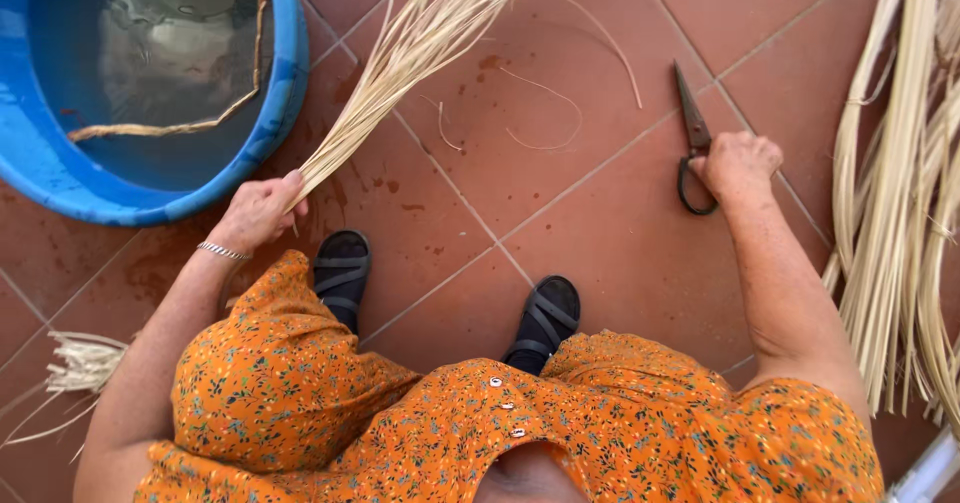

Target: The person sits on a tiled floor, soaking dried plant strips in a blue basin of water, then bundles and ties them. They use scissors to trim the ends of the bundles and place the finished units aside.

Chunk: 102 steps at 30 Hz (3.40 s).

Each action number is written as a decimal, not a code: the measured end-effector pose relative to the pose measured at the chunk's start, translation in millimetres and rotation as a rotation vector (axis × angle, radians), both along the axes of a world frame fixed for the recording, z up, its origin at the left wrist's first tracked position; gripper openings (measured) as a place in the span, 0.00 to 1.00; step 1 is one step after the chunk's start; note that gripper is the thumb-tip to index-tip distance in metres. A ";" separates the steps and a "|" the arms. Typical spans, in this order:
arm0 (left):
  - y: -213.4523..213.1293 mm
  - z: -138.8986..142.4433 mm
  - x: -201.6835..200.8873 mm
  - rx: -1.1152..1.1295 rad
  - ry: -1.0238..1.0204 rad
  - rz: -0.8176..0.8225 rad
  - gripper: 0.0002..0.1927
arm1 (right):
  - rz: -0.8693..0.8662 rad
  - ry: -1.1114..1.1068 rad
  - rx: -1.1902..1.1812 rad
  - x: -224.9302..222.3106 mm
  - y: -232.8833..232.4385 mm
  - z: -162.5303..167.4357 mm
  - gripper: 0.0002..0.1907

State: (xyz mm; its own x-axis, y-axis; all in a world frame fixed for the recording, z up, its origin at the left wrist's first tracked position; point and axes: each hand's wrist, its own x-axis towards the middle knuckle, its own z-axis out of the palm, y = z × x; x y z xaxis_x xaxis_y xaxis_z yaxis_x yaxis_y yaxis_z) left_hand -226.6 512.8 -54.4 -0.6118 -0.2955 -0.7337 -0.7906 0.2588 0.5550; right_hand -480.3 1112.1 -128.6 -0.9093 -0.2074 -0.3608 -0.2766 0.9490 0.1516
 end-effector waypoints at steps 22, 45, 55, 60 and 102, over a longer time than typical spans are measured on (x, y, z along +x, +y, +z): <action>63.9 24.8 60.6 -0.360 0.207 -0.514 0.15 | -0.820 -1.272 -1.936 21.6 -347.3 -21.8 0.34; -36.5 -44.1 193.5 -0.867 0.062 -0.392 0.19 | -1.024 -1.083 -2.180 -25.8 -338.4 28.1 0.24; -42.0 -35.6 163.9 -0.702 -0.653 -0.661 0.35 | -0.937 -1.096 -1.835 12.7 -335.6 -7.2 0.22; -4.4 14.3 73.2 -0.676 -0.160 -0.831 0.47 | -0.774 -1.021 -1.796 14.9 -322.6 -2.8 0.22; 130.7 -45.8 -143.9 0.507 0.135 0.024 0.34 | -0.361 -0.125 -0.358 35.3 12.6 11.0 0.27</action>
State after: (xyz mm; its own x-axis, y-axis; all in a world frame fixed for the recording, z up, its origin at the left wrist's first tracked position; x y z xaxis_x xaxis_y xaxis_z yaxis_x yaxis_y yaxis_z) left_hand -370.5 643.5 -100.2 -0.7081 0.0615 -0.7034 -0.7059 -0.0863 0.7031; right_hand -445.0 1124.7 -117.6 -0.9003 -0.0190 -0.4348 0.0825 0.9735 -0.2133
